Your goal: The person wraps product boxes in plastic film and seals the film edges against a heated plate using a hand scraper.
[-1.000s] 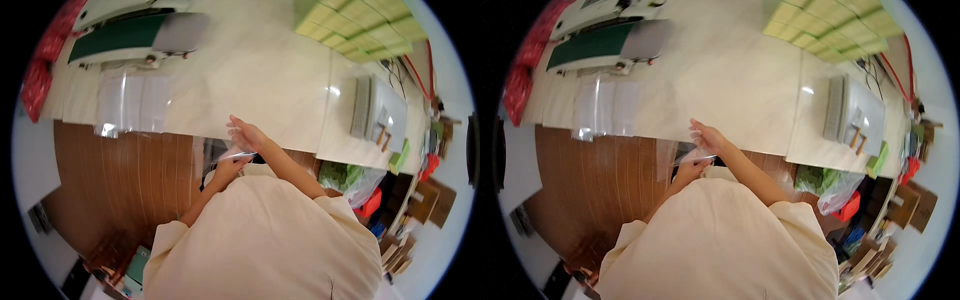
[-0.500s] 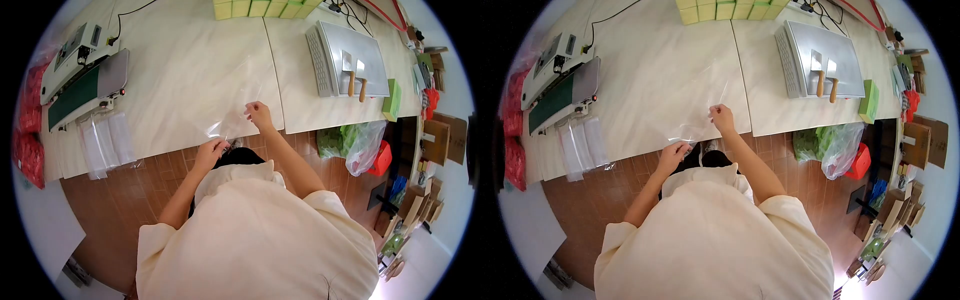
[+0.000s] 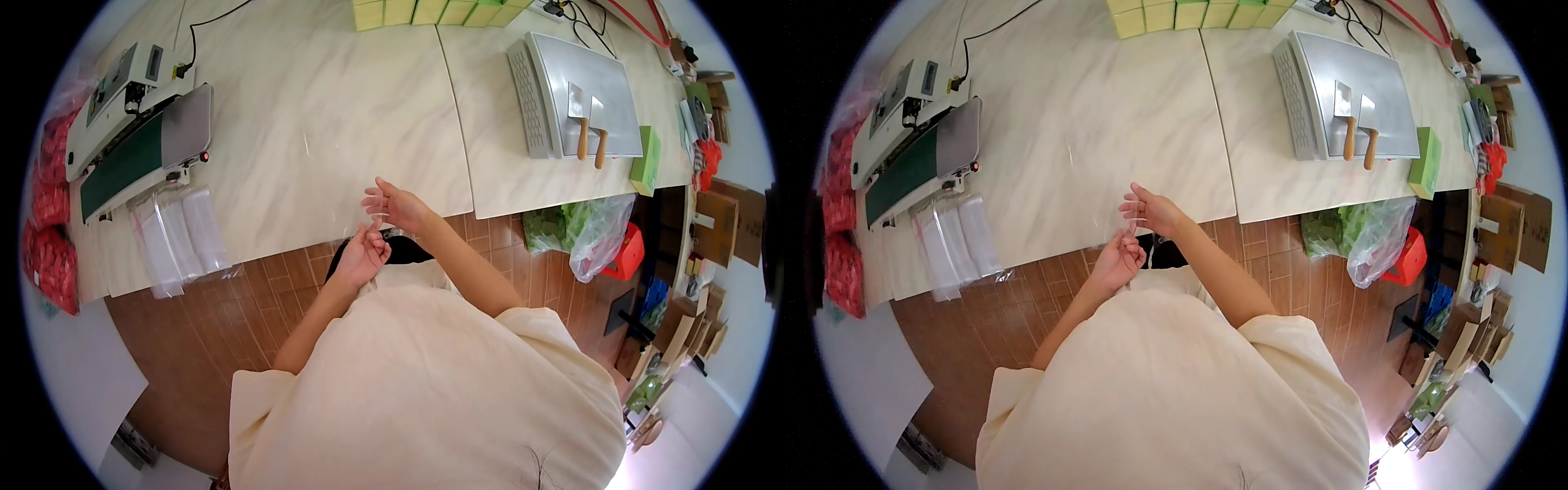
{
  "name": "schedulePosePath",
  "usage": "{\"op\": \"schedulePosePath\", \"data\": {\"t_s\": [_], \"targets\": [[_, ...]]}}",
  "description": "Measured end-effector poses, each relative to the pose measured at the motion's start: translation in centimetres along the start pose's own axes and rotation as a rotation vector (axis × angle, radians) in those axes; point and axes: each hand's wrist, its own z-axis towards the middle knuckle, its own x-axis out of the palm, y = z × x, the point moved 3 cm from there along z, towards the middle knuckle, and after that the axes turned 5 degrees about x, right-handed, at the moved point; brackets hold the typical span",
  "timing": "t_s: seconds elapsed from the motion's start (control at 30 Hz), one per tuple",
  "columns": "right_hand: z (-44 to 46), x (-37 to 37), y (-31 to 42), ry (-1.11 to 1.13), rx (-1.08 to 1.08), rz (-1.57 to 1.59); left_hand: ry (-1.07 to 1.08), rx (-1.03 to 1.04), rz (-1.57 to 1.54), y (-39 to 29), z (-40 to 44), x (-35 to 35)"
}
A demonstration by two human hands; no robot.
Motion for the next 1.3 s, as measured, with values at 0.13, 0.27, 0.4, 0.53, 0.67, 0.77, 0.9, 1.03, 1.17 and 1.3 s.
{"op": "schedulePosePath", "data": {"t_s": [0.13, 0.27, 0.4, 0.53, 0.67, 0.77, 0.9, 1.03, 1.17, 1.3], "targets": [[0.1, 0.6, 1.4, -0.122, -0.133, -0.080, 0.001, 0.010, 0.067, -0.5, 0.0, -0.5], [0.9, 1.0, 3.2, -0.130, -0.212, -0.185, -0.044, 0.041, 0.165, -1.4, -0.3, -0.6], [1.7, 0.8, 4.1, -0.258, -0.279, -0.181, -0.067, 0.060, 0.232, -1.8, -0.5, -0.3], [2.4, -0.7, 4.1, -0.299, -0.268, -0.128, -0.126, 0.104, 0.382, -2.0, -0.8, -0.2], [2.2, -1.8, 3.9, -0.288, -0.215, -0.181, -0.286, 0.176, 0.539, -2.7, -0.2, -2.7], [2.2, -2.6, 3.7, -0.312, -0.229, -0.145, -0.875, 0.560, 0.785, -5.1, -1.0, -3.6], [1.7, -3.0, 3.5, -0.351, -0.222, -0.183, -0.681, 1.188, 1.432, -9.0, -2.0, -0.1], [1.6, -2.7, 3.5, -0.438, -0.247, -0.252, -0.564, 1.221, 1.874, -10.9, 0.9, 2.9], [0.7, -2.8, 4.0, -0.479, -0.286, -0.266, -0.745, 1.162, 1.938, -13.9, 4.0, 0.3], [0.2, -4.3, 4.2, -0.492, -0.297, -0.228, -0.864, 1.166, 1.959, -16.3, 4.1, -1.3]]}}
